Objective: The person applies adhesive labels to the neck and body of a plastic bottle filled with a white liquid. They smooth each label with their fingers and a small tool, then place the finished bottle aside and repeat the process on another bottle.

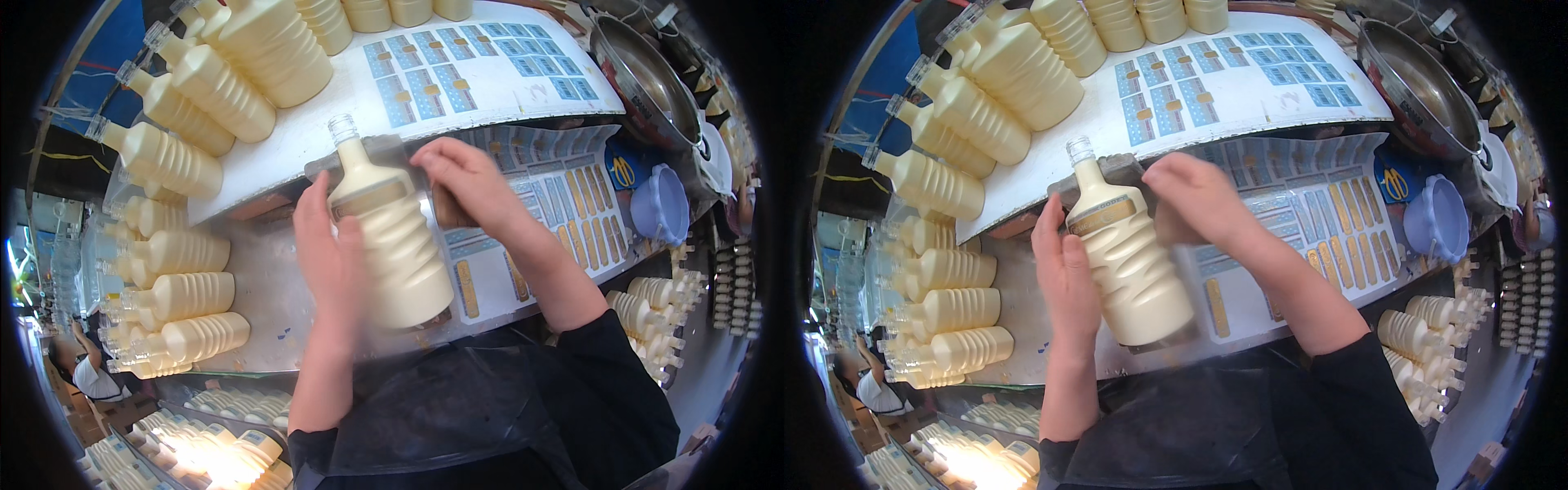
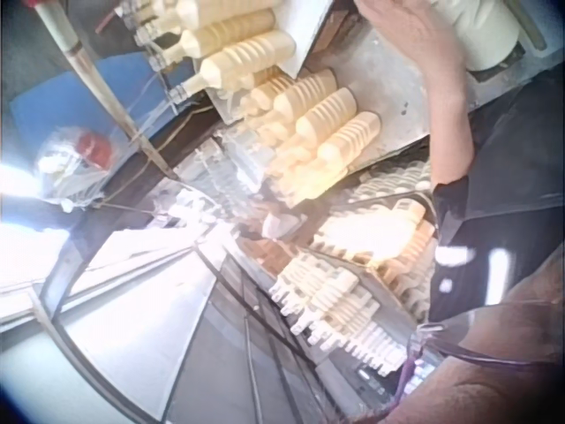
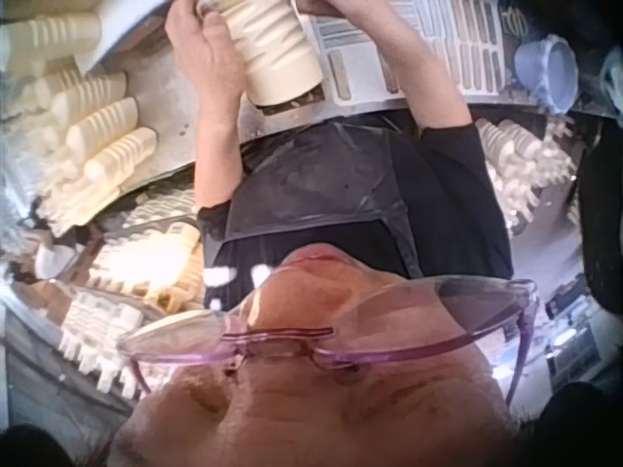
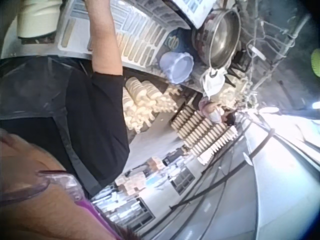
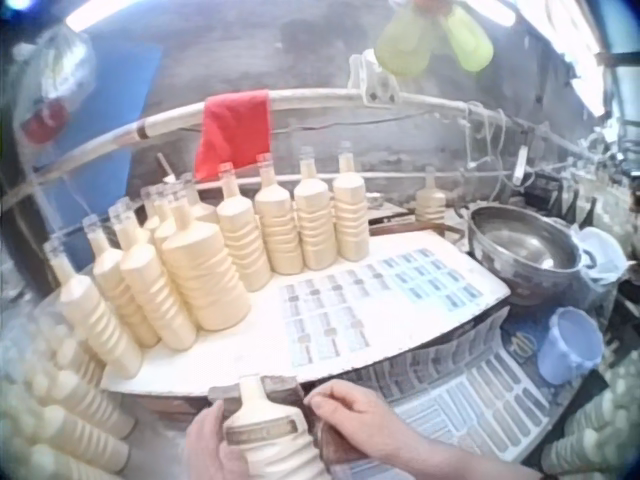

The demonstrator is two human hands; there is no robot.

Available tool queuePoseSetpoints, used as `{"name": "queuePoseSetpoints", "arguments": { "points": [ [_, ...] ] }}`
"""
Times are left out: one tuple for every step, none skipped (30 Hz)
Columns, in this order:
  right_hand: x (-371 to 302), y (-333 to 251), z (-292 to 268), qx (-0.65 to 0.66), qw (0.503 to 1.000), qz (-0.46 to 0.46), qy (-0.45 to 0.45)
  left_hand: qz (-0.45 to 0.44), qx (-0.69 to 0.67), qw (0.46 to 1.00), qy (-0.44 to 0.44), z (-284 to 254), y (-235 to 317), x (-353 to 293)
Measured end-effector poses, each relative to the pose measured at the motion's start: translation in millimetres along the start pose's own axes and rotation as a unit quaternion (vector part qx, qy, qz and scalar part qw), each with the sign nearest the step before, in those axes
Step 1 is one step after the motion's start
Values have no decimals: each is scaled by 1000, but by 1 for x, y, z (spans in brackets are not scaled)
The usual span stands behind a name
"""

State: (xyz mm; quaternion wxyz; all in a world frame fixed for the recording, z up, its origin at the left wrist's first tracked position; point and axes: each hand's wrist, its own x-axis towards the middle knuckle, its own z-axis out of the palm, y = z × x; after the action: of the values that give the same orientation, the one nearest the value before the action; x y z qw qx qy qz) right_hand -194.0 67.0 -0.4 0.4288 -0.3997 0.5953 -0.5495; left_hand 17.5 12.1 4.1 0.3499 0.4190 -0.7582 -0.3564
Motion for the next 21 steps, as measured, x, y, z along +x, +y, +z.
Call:
{"name": "queuePoseSetpoints", "arguments": {
  "points": [
    [2, 8, 10, -6, 1000, -14, 13, 40, 69, 997, -23, 1, 4, 0],
    [3, 8, 13, -29, 999, 0, -15, 81, 137, 986, -47, 3, 7, 0],
    [4, 5, 16, -51, 998, 15, -44, 56, 188, 978, -63, 10, 12, -2],
    [4, 2, 17, -74, 994, 29, -73, 58, 187, 979, -61, 11, 11, -3],
    [7, -2, 16, -110, 990, 27, -87, 59, 185, 979, -59, 12, 9, -4],
    [9, 3, 16, -72, 993, 24, -87, 62, 182, 980, -58, 13, 9, -5],
    [12, 12, 17, -33, 996, 20, -86, 64, 177, 980, -57, 14, 9, -4],
    [13, 19, 17, 6, 996, 17, -85, 67, 173, 981, -57, 14, 10, -4],
    [14, 23, 18, 22, 996, 18, -83, 68, 167, 982, -55, 14, 10, -3],
    [15, 27, 18, 38, 996, 18, -81, 66, 163, 983, -55, 14, 10, -3],
    [15, 28, 19, 54, 995, 19, -79, 64, 158, 984, -54, 15, 8, -2],
    [14, 27, 19, 39, 997, 11, -68, 63, 154, 985, -54, 15, 6, -2],
    [13, 24, 20, 25, 998, 3, -57, 66, 141, 986, -55, 14, 3, -2],
    [11, 21, 20, 11, 999, -4, -46, 70, 127, 988, -56, 14, 0, -2],
    [11, 17, 20, 26, 998, -2, -51, 73, 115, 989, -55, 13, -3, -1],
    [9, 13, 19, 41, 998, 0, -56, 69, 88, 992, -52, 14, -7, -1],
    [8, 7, 19, 56, 997, 2, -61, 64, 61, 995, -48, 14, -11, -1],
    [4, -2, 19, -11, 997, 9, -72, 58, 33, 997, -44, 15, -14, -2],
    [-1, -13, 19, -80, 993, 16, -82, 61, 34, 997, -46, 15, -15, -2],
    [-3, -18, 19, -147, 985, 23, -91, 63, 35, 996, -48, 16, -17, -2],
    [-2, -17, 20, -113, 990, 19, -86, 66, 35, 996, -49, 17, -17, -3]
  ]
}}
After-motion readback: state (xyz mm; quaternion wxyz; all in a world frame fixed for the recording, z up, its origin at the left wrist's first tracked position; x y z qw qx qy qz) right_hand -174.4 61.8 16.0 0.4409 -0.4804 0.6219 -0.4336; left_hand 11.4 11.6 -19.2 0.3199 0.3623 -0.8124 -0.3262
